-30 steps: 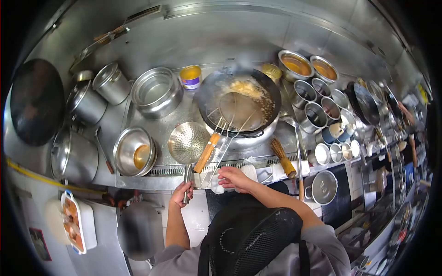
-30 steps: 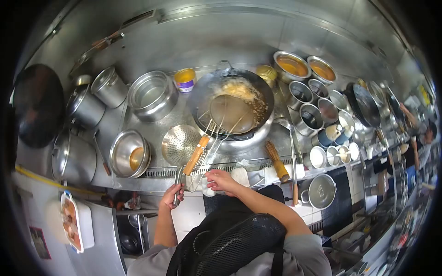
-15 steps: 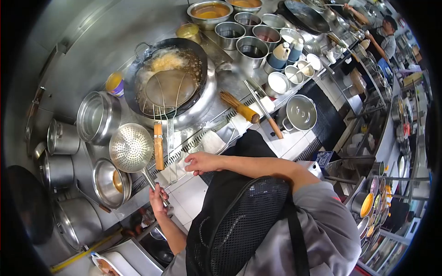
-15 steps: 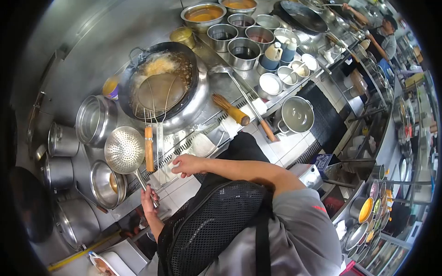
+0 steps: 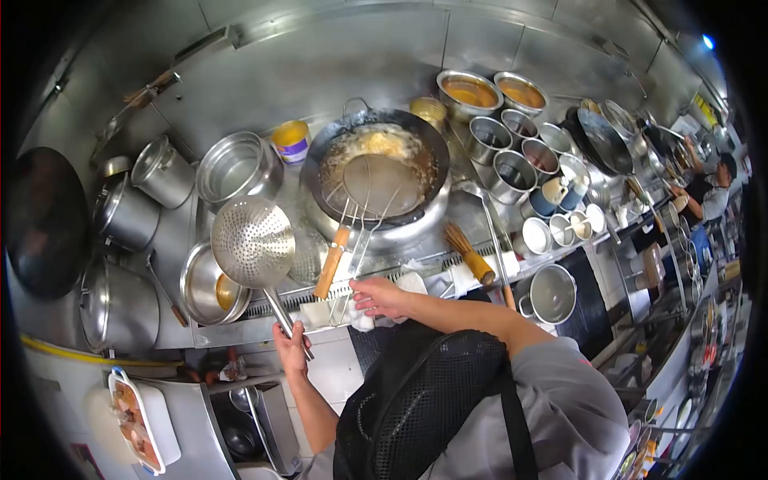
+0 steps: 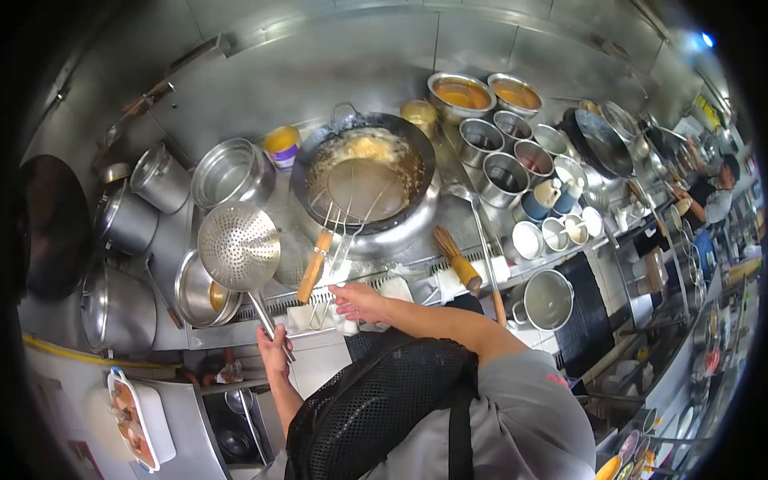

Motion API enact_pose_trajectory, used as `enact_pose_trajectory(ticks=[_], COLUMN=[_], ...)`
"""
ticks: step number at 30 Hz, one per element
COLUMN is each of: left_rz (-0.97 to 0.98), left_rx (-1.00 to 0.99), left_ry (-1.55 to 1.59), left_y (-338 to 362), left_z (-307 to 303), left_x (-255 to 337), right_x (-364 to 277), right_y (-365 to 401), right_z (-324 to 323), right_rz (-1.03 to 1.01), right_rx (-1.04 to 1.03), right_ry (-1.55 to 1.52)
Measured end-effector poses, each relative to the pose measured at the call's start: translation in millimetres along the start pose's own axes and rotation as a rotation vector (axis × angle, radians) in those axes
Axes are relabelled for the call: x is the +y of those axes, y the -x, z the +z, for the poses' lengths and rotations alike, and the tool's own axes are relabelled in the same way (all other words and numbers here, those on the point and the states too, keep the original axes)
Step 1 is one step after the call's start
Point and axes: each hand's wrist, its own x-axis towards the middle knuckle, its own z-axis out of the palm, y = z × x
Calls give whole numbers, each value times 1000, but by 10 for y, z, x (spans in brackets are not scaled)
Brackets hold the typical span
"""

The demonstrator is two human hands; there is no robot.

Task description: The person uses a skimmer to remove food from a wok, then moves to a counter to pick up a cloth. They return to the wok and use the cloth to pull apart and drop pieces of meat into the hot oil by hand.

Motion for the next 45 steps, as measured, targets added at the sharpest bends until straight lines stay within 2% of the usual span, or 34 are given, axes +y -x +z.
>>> enact_pose_trajectory(ticks=[3,5,7,9,11,12,14,16,18,19,21,24,27,29,32,35,38,43,45], left_rz=[52,63,93,119,110,119,106,89,104,116,111,147,131,151,155,142,117,149,152], left_rx=[48,54,65,86,91,117,131,127,136,139,145,171,187,198,211,203,219,250,265], left_ry=[-4,-33,-33,-35,-102,-119,-98,-69,-62,-59,-57,-43,-75,-86,-117,-139,-154,-195,-230], left_y=[-1,-15,-63,-67,-43,0,68,140,191,212,189,120,160,198,311,372,406,397,359], left_z=[85,115,180,204,250,293,295,281,296,326,362,437,538,549,587,600,639,610,623], left_x=[133,251,283,273,258,276,245,236,264,282,302,288,421,466,561,630,664,705,775], right_x=[-83,-129,-136,-179,-295,-338,-585,-904,-1113,-1341,-1614,-1866,-1921,-1824,-1961,-2110,-2170,-1937,-1936], right_y=[-80,-97,-164,-139,213,345,727,1026,1152,1377,1510,1364,1229,1281,1487,1327,1049,1051,1087], right_z=[69,127,141,182,330,273,49,-460,-1010,-966,-1081,-1212,-1383,-1490,-1465,-1437,-1475,-1553,-1521], right_rz=[11,-30,-104,-94,-177,-244,-306,-150,-336,-229,-320,-330,-475,-705,-798,-778,-730,-777,-984], right_rx=[-116,-107,-199,-223,190,293,420,363,560,674,705,657,675,647,492,414,460,529,543], right_ry=[-11,-39,-123,-137,-81,-40,258,617,1435,1417,1640,1697,1680,1589,1605,1599,1567,1458,1369])
